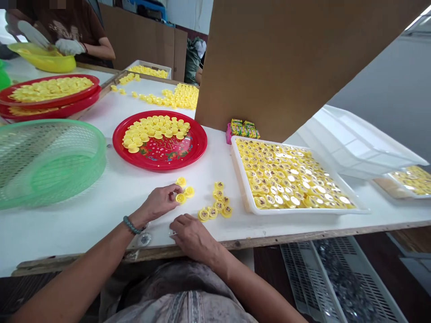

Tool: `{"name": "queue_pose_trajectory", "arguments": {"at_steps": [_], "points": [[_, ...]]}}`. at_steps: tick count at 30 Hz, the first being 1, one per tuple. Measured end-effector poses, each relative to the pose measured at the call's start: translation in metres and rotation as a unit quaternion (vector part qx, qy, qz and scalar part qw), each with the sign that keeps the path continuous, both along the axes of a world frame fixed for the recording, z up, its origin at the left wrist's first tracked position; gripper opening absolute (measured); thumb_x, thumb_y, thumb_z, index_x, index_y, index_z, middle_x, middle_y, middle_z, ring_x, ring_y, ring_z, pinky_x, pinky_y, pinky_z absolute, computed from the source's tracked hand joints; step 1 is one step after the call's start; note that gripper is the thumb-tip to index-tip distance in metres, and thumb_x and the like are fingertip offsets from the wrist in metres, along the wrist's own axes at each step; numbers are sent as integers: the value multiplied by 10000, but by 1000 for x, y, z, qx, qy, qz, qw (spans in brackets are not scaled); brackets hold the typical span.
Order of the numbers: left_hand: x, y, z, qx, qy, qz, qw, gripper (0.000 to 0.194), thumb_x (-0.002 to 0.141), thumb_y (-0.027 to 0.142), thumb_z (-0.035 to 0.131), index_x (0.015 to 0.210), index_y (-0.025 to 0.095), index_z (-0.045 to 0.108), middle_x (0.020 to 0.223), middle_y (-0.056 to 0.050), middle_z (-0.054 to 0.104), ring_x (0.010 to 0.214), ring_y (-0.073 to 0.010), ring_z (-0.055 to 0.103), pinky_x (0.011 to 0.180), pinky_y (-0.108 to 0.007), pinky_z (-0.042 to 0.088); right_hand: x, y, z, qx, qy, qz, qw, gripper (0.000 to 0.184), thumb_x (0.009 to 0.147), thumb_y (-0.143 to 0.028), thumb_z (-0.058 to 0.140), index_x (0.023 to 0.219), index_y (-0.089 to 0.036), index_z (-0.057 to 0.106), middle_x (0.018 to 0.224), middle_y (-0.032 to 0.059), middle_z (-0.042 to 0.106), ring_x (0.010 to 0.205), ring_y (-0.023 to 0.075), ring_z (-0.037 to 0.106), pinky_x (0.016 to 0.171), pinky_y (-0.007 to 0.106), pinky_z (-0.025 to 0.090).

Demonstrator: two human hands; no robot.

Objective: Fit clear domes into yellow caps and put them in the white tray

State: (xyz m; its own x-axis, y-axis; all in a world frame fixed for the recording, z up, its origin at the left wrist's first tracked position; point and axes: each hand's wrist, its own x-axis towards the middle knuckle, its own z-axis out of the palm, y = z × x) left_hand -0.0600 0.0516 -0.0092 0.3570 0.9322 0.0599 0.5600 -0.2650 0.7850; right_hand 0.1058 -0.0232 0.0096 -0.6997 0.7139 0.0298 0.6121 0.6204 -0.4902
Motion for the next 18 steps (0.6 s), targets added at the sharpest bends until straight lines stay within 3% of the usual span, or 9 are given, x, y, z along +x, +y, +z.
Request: {"name": "queue_pose_trajectory", "arguments": {"at_steps": [4, 9, 12, 15, 18], "points": [[0, -4, -3, -17, -32, -27, 999, 385, 625, 125, 544, 995, 223, 593, 786, 22, 609, 646, -147, 540, 598, -231, 404, 12, -3, -5, -49, 49, -108, 992, 263, 762, -126, 606, 1017, -171, 558, 962, 52, 575, 867, 161, 536, 756, 259, 428], [1, -5, -4, -33, -27, -46, 998, 447, 610, 88, 515, 1028, 210, 616, 770, 7, 606, 660, -153, 539, 604, -234, 416, 21, -5, -4, -92, 69, -157, 981, 135, 750, -83, 607, 841, -182, 615, 876, 23, 574, 775, 131, 538, 699, 232, 409], [-2, -8, 4, -35, -52, -29, 998, 417, 635, 103, 531, 1032, 191, 622, 786, -5, 605, 649, -144, 533, 593, -230, 420, 23, -3, 2, -98, 113, -189, 970, 42, 762, -147, 631, 745, -177, 607, 801, 9, 571, 707, 118, 526, 654, 225, 396], [-6, -13, 16, -45, -116, -14, 992, 304, 703, 180, 571, 1000, 179, 635, 864, -25, 633, 677, -146, 538, 588, -232, 424, 23, 2, 9, -109, 185, -235, 948, 80, 764, -206, 641, 710, -174, 592, 729, -3, 561, 653, 110, 504, 612, 221, 387], [-9, -19, 26, -108, -188, -56, 975, 238, 773, 278, 585, 971, 171, 661, 917, -46, 654, 780, -172, 562, 678, -254, 445, 20, 11, 14, -146, 269, -278, 910, 96, 749, -224, 640, 698, -174, 576, 654, -20, 545, 611, 106, 485, 576, 219, 382]]}}
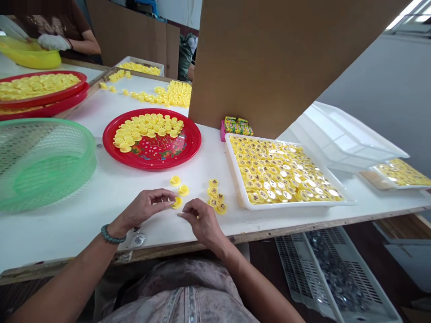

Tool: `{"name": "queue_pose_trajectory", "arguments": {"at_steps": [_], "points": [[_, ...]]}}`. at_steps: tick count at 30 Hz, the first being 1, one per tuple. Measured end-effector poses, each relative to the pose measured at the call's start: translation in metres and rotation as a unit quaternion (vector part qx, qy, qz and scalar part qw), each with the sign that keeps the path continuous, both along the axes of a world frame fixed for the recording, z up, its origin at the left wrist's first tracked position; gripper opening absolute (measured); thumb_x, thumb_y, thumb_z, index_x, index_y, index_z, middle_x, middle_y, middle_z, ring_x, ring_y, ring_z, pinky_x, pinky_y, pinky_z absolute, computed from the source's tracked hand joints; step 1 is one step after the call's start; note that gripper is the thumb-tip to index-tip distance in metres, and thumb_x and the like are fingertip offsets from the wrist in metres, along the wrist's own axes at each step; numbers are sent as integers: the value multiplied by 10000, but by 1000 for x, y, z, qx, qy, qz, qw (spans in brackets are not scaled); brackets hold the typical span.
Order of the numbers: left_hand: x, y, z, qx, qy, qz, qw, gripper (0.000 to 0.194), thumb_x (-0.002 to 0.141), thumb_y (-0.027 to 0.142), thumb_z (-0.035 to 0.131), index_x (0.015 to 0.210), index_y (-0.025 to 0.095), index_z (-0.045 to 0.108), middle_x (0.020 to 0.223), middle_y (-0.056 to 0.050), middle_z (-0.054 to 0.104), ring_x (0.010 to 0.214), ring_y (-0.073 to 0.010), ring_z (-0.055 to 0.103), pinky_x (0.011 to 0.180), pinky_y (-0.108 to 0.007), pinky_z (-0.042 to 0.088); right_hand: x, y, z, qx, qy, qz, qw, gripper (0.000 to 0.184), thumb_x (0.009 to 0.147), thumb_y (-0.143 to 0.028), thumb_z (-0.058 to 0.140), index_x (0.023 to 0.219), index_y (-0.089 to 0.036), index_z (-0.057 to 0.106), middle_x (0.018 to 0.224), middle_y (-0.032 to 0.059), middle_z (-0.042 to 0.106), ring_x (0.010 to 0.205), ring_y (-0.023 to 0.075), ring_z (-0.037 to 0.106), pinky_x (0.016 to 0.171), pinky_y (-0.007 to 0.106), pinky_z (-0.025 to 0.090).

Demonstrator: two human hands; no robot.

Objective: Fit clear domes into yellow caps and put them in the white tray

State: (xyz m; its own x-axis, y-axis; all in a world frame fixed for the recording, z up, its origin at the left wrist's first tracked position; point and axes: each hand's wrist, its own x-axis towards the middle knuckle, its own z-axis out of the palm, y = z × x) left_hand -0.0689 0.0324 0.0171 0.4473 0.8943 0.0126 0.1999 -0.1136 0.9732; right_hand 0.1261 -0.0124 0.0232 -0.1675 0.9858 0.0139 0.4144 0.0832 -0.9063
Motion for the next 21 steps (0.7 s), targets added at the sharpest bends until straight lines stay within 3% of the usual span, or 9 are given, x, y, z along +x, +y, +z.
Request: {"name": "queue_pose_trajectory", "arguments": {"at_steps": [4, 16, 21], "points": [[2, -2, 1, -79, -65, -46, 994, 274, 766, 338, 626, 959, 151, 677, 820, -58, 665, 710, -171, 564, 653, -266, 459, -7, 11, -1, -66, 132, -35, 988, 100, 737, -264, 630, 725, -178, 581, 628, -26, 559, 599, 110, 515, 574, 226, 422], [7, 0, -6, -113, -128, 50, 984, 181, 696, 289, 709, 795, 140, 686, 703, -25, 644, 617, -122, 525, 586, -219, 428, -21, 22, -13, -93, 295, -77, 948, 184, 722, -322, 683, 748, -168, 585, 664, -5, 605, 645, 111, 562, 638, 242, 453], [9, 0, -5, -113, -167, 63, 978, 218, 698, 304, 711, 830, 137, 662, 702, -23, 631, 612, -129, 530, 564, -228, 432, -25, 23, -15, -112, 297, -78, 945, 203, 721, -333, 689, 768, -164, 586, 672, 1, 609, 650, 120, 574, 631, 249, 462]]}}
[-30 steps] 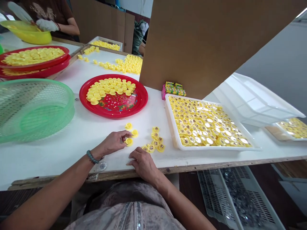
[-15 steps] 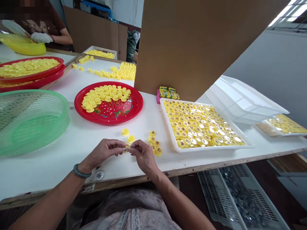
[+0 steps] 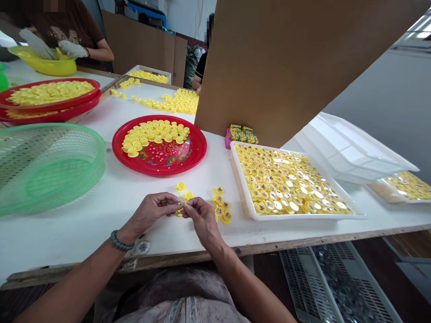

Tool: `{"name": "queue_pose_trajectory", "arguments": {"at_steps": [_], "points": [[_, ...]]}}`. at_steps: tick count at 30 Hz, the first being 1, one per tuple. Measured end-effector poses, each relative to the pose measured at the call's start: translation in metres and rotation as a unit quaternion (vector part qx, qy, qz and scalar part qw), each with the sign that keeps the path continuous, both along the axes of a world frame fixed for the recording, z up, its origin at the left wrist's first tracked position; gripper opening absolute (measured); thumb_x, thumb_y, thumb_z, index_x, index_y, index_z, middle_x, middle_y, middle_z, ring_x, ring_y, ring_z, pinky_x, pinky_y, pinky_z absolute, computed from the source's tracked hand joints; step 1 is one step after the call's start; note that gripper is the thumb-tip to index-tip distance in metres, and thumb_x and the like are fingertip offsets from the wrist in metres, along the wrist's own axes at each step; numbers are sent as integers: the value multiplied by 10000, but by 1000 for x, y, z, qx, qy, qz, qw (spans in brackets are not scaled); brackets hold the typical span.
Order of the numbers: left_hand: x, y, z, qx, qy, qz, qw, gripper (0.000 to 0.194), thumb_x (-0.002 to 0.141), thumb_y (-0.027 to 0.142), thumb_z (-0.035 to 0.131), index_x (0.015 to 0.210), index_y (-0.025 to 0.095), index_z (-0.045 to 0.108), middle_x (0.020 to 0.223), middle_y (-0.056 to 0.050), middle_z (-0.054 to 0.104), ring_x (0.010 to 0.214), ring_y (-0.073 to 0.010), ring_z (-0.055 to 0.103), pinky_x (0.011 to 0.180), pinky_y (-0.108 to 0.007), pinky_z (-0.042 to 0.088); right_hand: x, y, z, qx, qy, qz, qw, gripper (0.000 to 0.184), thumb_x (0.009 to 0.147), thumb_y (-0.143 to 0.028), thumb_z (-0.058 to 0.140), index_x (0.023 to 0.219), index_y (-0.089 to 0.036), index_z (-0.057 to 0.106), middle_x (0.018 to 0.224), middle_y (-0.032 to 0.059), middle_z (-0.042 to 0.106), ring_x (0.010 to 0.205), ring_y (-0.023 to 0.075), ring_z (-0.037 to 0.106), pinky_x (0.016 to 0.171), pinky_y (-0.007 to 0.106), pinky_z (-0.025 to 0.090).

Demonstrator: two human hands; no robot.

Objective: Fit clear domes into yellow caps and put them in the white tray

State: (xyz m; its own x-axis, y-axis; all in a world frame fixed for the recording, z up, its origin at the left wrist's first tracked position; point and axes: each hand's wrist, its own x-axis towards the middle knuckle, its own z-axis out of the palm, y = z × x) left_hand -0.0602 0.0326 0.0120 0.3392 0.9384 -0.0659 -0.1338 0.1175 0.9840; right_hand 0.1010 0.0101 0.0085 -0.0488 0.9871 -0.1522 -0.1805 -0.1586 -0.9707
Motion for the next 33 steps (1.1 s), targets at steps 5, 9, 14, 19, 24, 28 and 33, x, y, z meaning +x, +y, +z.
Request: {"name": "queue_pose_trajectory", "arguments": {"at_steps": [5, 9, 14, 19, 24, 28, 33], "points": [[-2, 1, 0, 16, 50, -23, 998, 194, 709, 303, 699, 755, 125, 639, 634, -20, 596, 571, -122, 495, 545, -230, 407, 6, 0, 4, 60, -106, 17, 992, 158, 789, -328, 613, 778, -173, 590, 692, 4, 603, 653, 124, 568, 638, 260, 476], [-5, 3, -1, 8, 33, -7, 999, 213, 731, 331, 680, 732, 124, 629, 632, -17, 580, 573, -119, 477, 549, -229, 385, 14, 1, 15, 234, -332, 62, 912, 239, 839, -238, 550, 1074, -209, 579, 982, 62, 610, 849, 160, 584, 756, 305, 493], [-4, 7, -4, 4, 9, -5, 1000, 206, 755, 338, 659, 742, 136, 620, 664, -6, 572, 594, -118, 467, 567, -228, 367, 13, 10, 19, 393, -472, 115, 781, 309, 853, -202, 537, 1162, -202, 544, 1045, 90, 603, 979, 200, 560, 839, 342, 481], [-8, 7, -6, 75, 122, 26, 989, 222, 755, 365, 653, 836, 159, 638, 739, -14, 594, 623, -138, 488, 575, -243, 376, 16, 17, 19, 365, -510, 105, 772, 262, 836, -243, 569, 1093, -189, 576, 987, 83, 612, 904, 198, 576, 772, 322, 489], [-7, 7, -13, 194, 320, 26, 927, 190, 696, 235, 682, 863, 183, 607, 828, -8, 572, 589, -127, 477, 568, -254, 366, 37, 10, 15, 283, -528, 93, 795, 261, 793, -298, 630, 1033, -199, 599, 908, 52, 594, 744, 159, 575, 691, 287, 477], [-2, 8, -21, 205, 346, -3, 916, 117, 697, 117, 586, 788, 187, 571, 738, 13, 560, 583, -131, 490, 552, -243, 360, 41, 2, 5, 252, -531, 112, 801, 256, 775, -310, 654, 1002, -201, 614, 860, 34, 589, 681, 138, 553, 654, 264, 452], [1, 9, -26, 196, 334, -19, 922, 148, 677, 87, 542, 770, 195, 578, 657, 29, 551, 569, -130, 498, 539, -234, 360, 39, 3, -2, 241, -528, 125, 805, 273, 765, -324, 666, 1003, -200, 622, 857, 33, 590, 722, 147, 555, 645, 254, 434]]}}
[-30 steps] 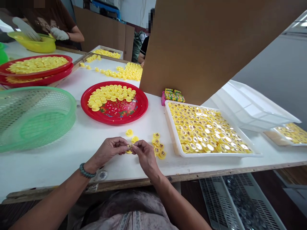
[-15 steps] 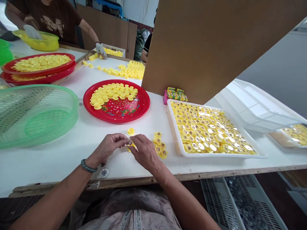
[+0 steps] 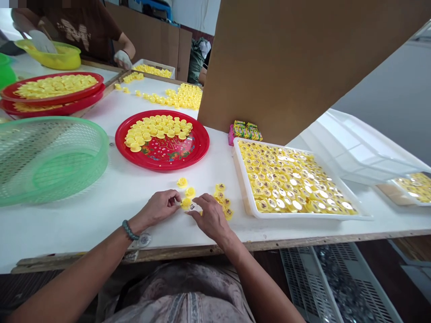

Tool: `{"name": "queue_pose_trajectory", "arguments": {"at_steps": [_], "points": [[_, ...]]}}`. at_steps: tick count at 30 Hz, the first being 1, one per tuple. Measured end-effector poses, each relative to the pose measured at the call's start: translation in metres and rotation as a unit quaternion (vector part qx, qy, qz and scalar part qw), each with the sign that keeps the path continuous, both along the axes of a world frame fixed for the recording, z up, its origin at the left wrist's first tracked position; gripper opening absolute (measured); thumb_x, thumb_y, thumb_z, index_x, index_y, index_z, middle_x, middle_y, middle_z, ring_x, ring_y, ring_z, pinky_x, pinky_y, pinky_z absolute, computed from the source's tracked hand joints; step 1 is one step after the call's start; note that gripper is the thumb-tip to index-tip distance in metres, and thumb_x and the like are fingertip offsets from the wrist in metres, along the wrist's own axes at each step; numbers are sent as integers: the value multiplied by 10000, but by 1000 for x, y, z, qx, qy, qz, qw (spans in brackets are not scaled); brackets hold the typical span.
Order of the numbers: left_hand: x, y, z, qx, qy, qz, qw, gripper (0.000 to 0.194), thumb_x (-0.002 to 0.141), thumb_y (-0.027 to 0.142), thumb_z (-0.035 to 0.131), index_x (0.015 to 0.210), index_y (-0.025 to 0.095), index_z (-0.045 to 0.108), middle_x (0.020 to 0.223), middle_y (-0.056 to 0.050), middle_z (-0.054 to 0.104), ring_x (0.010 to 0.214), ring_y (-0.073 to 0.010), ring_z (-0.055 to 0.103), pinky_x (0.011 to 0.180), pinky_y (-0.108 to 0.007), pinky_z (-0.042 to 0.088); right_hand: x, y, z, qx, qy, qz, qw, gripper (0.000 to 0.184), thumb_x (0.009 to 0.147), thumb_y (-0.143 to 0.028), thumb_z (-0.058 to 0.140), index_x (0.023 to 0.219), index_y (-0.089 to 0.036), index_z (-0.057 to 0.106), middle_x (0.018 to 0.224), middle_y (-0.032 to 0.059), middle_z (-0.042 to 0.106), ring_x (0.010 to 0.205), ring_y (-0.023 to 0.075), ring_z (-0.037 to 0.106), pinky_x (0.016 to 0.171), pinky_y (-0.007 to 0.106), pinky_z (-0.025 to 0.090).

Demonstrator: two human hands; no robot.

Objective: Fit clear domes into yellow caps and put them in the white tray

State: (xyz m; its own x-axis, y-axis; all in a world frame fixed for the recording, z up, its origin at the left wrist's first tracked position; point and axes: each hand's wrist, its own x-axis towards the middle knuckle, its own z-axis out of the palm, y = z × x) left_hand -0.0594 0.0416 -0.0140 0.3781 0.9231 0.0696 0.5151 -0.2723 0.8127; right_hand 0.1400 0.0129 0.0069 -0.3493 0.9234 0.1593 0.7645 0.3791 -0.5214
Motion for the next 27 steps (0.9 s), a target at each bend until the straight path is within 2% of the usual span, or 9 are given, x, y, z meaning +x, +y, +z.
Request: {"name": "queue_pose_trajectory", "arguments": {"at_steps": [4, 9, 15, 20, 27], "points": [[4, 2, -2, -27, -20, -1, 999, 164, 659, 83, 533, 770, 200, 562, 623, 41, 538, 549, -125, 500, 527, -226, 365, 3, 7, -1, -13, 3, -6, 1000, 267, 754, -299, 677, 998, -201, 629, 875, 35, 597, 742, 147, 563, 658, 250, 434], [9, 3, -7, -32, -69, 6, 997, 257, 641, 72, 519, 855, 214, 522, 767, 29, 581, 585, -117, 519, 539, -212, 393, 2, 15, -2, -39, -21, -2, 999, 215, 747, -256, 681, 950, -191, 657, 870, 42, 611, 681, 136, 557, 623, 244, 422], [11, 6, -13, -34, -89, -19, 995, 256, 664, 83, 514, 879, 223, 523, 778, 30, 598, 594, -117, 526, 557, -216, 413, -1, 16, -3, -49, -25, 7, 998, 221, 749, -200, 666, 970, -193, 666, 892, 48, 631, 704, 142, 575, 644, 242, 423], [11, 9, -12, -51, -119, -21, 991, 220, 677, 122, 549, 876, 212, 517, 752, 20, 614, 620, -134, 560, 585, -231, 439, -6, 19, 0, -60, -10, 60, 996, 298, 757, -132, 642, 1035, -238, 652, 950, 34, 641, 826, 155, 599, 714, 236, 430], [12, 7, -15, -99, -160, -11, 982, 207, 669, 152, 587, 861, 188, 519, 752, -7, 633, 681, -164, 611, 629, -254, 477, -9, 19, 2, -35, -54, 95, 993, 240, 738, -117, 666, 962, -204, 657, 898, 41, 632, 845, 166, 595, 718, 241, 432]]}}
